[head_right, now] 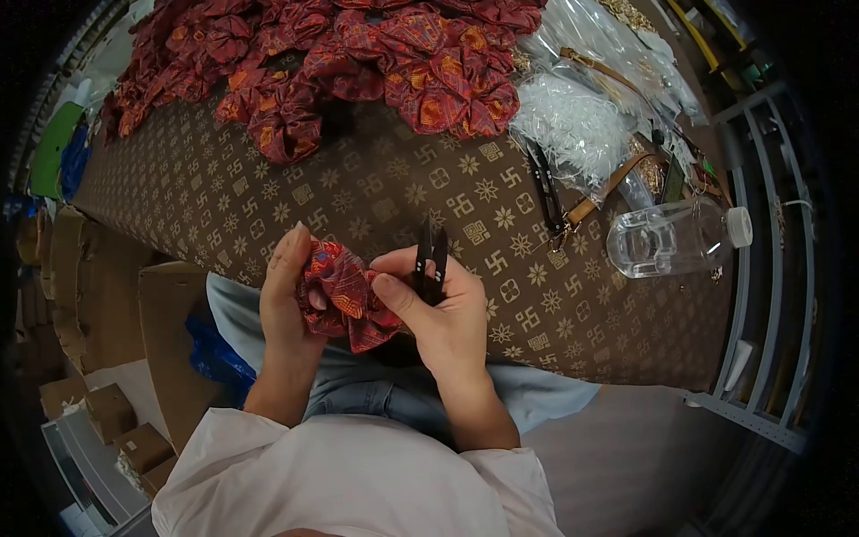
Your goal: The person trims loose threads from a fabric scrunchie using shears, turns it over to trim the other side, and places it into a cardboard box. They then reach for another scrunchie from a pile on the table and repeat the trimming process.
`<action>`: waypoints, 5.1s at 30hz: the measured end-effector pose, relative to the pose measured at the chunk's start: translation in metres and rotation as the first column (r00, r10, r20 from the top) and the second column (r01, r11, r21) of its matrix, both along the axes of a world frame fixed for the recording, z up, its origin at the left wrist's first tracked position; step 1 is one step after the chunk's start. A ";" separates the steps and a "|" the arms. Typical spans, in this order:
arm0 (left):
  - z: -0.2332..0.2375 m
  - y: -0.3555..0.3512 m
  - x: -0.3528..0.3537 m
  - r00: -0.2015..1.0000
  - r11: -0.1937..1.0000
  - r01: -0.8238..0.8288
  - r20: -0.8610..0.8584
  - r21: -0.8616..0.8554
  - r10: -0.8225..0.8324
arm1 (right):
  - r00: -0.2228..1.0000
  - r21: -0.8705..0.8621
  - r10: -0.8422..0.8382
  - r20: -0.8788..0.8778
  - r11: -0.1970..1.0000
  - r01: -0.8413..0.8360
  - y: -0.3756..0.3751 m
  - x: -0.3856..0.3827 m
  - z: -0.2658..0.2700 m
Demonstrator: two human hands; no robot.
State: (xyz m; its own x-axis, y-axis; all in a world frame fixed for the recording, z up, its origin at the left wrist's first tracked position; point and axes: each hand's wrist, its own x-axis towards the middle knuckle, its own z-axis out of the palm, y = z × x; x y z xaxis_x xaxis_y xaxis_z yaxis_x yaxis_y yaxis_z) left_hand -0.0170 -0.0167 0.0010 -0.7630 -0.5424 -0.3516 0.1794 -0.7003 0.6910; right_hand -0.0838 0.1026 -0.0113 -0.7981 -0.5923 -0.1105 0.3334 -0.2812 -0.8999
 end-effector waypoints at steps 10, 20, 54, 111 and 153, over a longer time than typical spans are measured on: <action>-0.008 0.005 -0.003 0.995 0.994 -0.098 -0.007 -0.037 0.098 | 0.939 0.210 0.063 -0.339 0.978 0.010 0.009 0.008 0.012; -0.014 0.009 -0.006 0.994 0.993 -0.112 -0.010 -0.024 0.111 | 0.928 0.110 0.001 -0.372 0.993 0.044 0.011 0.004 -0.004; -0.015 0.011 -0.002 0.966 0.958 0.255 -0.082 0.132 -0.246 | 0.771 -0.602 0.463 0.438 0.788 -0.131 0.022 -0.012 -0.029; -0.002 0.011 0.012 0.962 0.267 0.091 0.016 -0.959 -0.272 | 0.941 -0.042 0.060 -0.334 0.996 -0.079 0.031 -0.007 -0.014; -0.006 -0.004 0.008 0.828 0.772 0.548 0.082 -0.322 -0.554 | 0.645 -0.728 0.582 0.496 0.684 -0.057 0.034 -0.007 -0.043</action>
